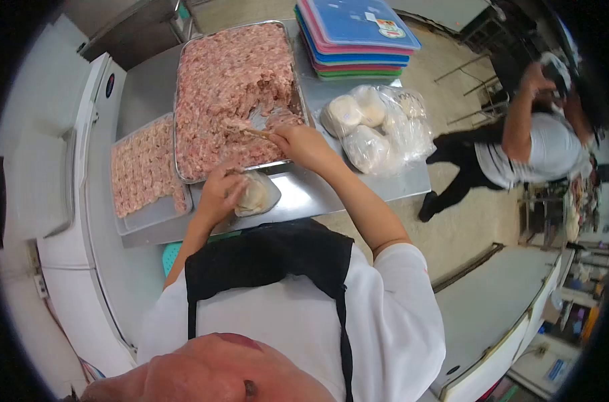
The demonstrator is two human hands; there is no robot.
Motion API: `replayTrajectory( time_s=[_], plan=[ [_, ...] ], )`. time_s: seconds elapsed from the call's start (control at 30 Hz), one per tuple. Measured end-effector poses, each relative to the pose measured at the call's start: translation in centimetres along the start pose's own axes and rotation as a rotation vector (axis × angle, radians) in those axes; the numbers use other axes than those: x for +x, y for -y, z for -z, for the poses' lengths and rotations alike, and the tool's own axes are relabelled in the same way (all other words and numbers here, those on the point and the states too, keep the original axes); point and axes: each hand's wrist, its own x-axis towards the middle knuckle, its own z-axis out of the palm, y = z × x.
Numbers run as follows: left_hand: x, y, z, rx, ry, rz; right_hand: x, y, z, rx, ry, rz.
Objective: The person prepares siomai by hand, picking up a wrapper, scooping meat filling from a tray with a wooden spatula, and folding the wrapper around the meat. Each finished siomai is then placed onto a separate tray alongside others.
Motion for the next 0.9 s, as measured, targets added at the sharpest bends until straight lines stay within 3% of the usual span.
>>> replayTrajectory(
  time_s=[0.07, 0.17, 0.27, 0.47, 0.57, 0.67, 0.77, 0.87, 0.9],
  plan=[
    [0.6, 0.7, 0.4, -0.109, -0.034, 0.067, -0.4, 0.7, 0.0, 0.033, -0.044, -0.025],
    [1.4, 3.1, 0.6, -0.786, -0.043, 0.624, -0.8, 1.2, -0.6, 0.064, -0.135, -0.073],
    [2.3, 3.2, 0.8, -1.299, -0.163, 0.750, -1.5, 1.8, -1.5, 0.147, -0.258, -0.079],
    [0.9, 4.5, 0.1, -1.292, -0.097, 0.657, -2.7, 4.1, -2.6, 0.271, -0.390, -0.117],
    [1.0, 3.5, 0.5, -1.490, -0.134, 0.702, -3.5, 5.7, -2.8, 0.206, -0.367, -0.123],
    [0.8, 2.5, 1.3, -1.415, -0.110, 0.672, -3.7, 5.4, -4.3, 0.239, -0.405, -0.106],
    [0.8, 2.0, 1.7, -1.255, -0.151, 0.617, -4.7, 7.7, -4.2, 0.276, -0.257, -0.223],
    [0.5, 1.6, 1.7, -1.039, -0.105, 0.550, -4.8, 7.6, -6.8, 0.506, -0.273, -0.116],
    [0.2, 1.8, 1.6, -0.850, -0.060, 0.418, -4.8, 7.8, -7.3, 0.563, -0.276, -0.116]
  ],
)
